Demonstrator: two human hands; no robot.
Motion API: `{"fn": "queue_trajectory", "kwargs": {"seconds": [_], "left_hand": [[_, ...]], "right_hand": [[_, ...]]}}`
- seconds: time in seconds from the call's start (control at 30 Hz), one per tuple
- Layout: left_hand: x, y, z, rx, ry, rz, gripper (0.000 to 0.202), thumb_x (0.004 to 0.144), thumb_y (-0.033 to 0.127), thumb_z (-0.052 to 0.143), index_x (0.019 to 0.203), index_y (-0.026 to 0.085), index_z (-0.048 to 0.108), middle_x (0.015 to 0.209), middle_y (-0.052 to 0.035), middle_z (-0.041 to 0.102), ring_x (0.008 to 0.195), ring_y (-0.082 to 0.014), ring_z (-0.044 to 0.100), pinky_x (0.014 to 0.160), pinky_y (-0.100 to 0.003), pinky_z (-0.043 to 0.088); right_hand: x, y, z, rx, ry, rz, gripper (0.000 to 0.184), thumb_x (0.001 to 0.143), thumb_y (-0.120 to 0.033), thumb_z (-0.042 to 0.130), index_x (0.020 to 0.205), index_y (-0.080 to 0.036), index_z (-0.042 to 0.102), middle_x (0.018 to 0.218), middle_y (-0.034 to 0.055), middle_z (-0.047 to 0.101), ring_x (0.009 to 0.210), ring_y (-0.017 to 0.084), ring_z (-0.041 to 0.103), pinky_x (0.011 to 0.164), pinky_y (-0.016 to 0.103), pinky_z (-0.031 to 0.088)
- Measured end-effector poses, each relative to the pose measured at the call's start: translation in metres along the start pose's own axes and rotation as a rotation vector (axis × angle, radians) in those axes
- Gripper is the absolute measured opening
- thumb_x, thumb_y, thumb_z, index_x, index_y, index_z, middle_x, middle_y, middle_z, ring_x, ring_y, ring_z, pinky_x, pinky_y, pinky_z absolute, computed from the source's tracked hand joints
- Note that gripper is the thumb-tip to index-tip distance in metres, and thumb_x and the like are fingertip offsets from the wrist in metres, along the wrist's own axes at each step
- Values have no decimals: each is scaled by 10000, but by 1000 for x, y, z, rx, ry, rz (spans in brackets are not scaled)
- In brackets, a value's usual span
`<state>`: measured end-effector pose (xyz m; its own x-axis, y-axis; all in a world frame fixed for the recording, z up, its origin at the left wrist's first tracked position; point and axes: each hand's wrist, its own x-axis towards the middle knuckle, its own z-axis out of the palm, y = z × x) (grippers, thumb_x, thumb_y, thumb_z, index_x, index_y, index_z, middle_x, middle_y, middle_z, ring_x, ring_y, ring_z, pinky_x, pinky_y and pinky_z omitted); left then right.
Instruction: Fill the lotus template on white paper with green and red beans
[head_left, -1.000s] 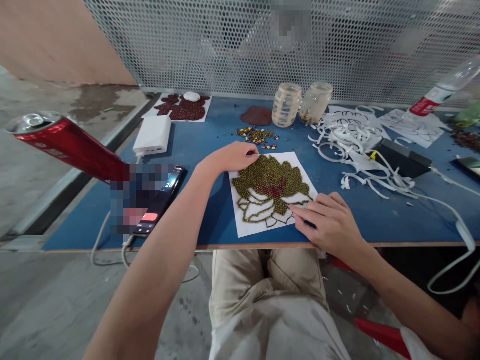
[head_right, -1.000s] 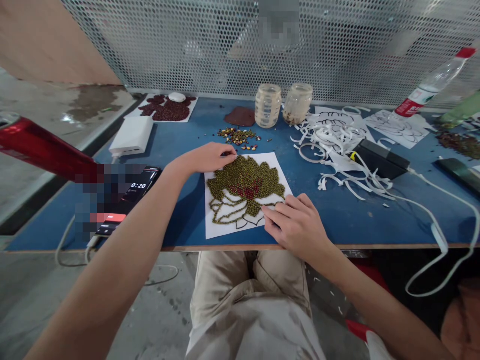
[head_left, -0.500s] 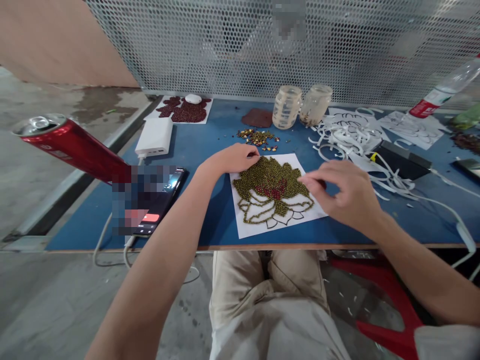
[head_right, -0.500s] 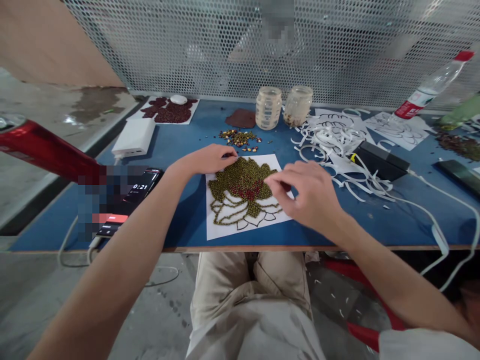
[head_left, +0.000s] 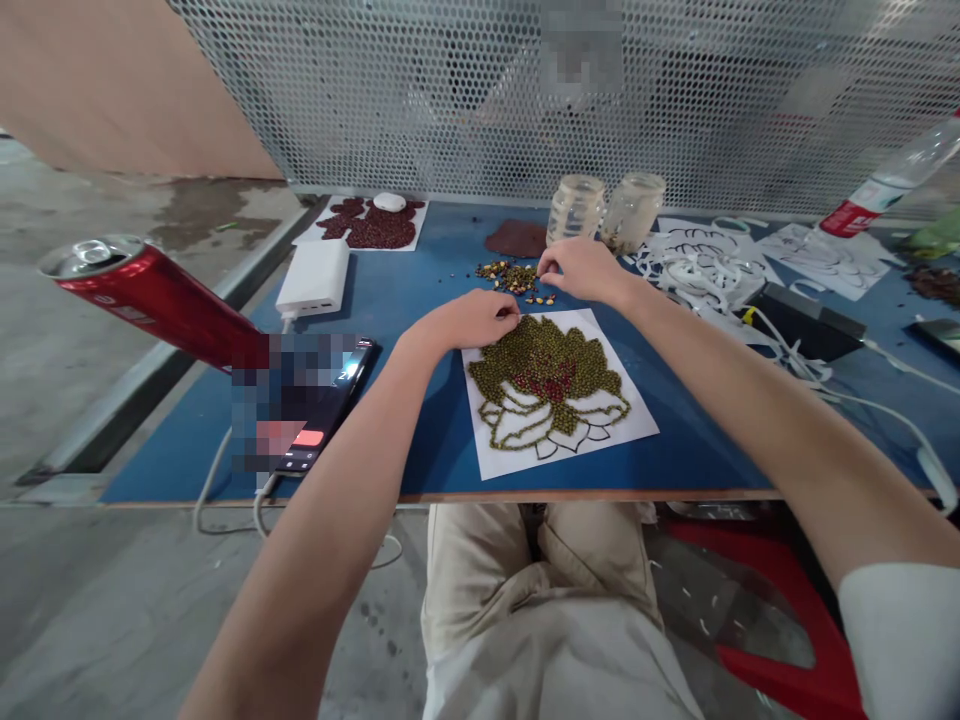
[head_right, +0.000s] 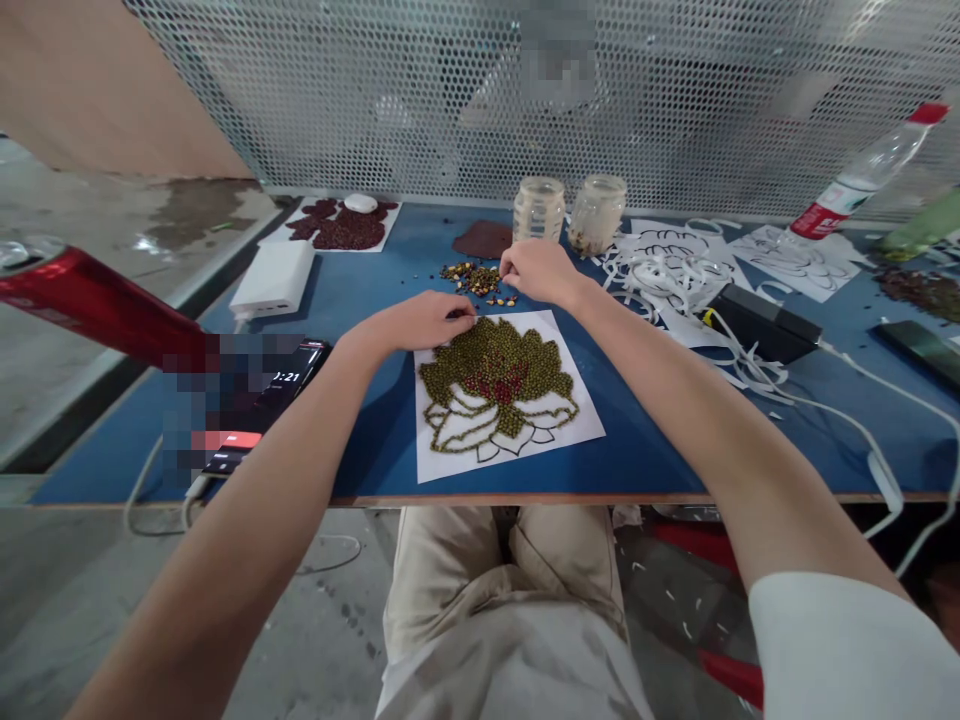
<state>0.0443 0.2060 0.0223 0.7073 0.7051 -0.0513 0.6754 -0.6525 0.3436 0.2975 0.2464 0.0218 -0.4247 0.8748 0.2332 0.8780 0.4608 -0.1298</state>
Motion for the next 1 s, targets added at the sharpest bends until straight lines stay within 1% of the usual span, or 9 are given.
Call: {"fn": "queue_trajectory", "kwargs": {"seconds": [0.1,0.2,0.27,0.33,0.43,0.53,0.7,0.87,1.0], "left_hand": [[-1,1,-1,-11,-6,5,399,1051,416,464,1151,195,781,1123,-114,821,959,-245,703,854,-364,482],[-2,3,-2,-17,2,-18,413,1074,420,398,971,204,735,962,-106,785,862,-234,672,808,-369,464],[-1,3,-2,-19,21,-25,407,1072,405,384,886,214,691,910,-102,766,835,-233,657,790,-372,452],[-1,1,-1,-17,24,-12,360,1053,381,413,869,222,679,889,-93,764,812,-227,648,771,-368,440],[1,-2,1,-11,33,29,301,1028,363,459,917,229,704,929,-84,784,819,-220,651,771,-361,430],[2,-5,2,-33,41,49,273,1017,363,484,930,231,707,942,-77,783,816,-214,645,778,-364,424],[0,-4,-1,-52,54,16,330,1024,369,439,761,243,593,770,-55,677,743,-209,583,746,-379,396],[-4,1,-5,-40,93,-29,375,1010,370,450,655,248,447,665,-36,564,672,-197,494,710,-394,354],[-7,5,-7,-17,150,-39,370,995,349,492,644,250,434,630,-25,513,639,-190,420,674,-399,324]], "right_hand": [[9,7,6,-45,-29,-10,171,990,-224,710,1035,-126,843,1004,126,797,960,240,685,865,408,477],[12,12,12,-81,-57,-19,185,1001,-197,675,1025,-102,832,999,135,797,932,225,671,835,391,453],[12,13,14,-97,-58,-41,190,997,-167,639,997,-91,813,997,142,790,926,220,660,846,391,452],[7,10,10,-97,-16,-51,184,986,-157,616,978,-103,792,994,140,778,933,228,651,887,407,460],[-7,5,-5,-47,80,-23,150,964,-188,620,974,-160,767,1014,129,759,964,261,647,934,436,464],[-35,-1,-26,12,136,-12,93,929,-227,644,949,-199,730,983,94,726,962,270,651,905,429,473],[-105,-16,-52,126,185,24,52,904,-258,650,858,-233,655,886,48,706,853,231,652,817,405,476],[-171,-45,-53,279,77,145,97,960,-309,628,898,-254,680,883,41,749,779,213,653,754,388,490],[-202,-71,-48,314,-46,75,141,1010,-308,597,919,-251,688,896,39,759,784,208,664,769,373,488]]}}
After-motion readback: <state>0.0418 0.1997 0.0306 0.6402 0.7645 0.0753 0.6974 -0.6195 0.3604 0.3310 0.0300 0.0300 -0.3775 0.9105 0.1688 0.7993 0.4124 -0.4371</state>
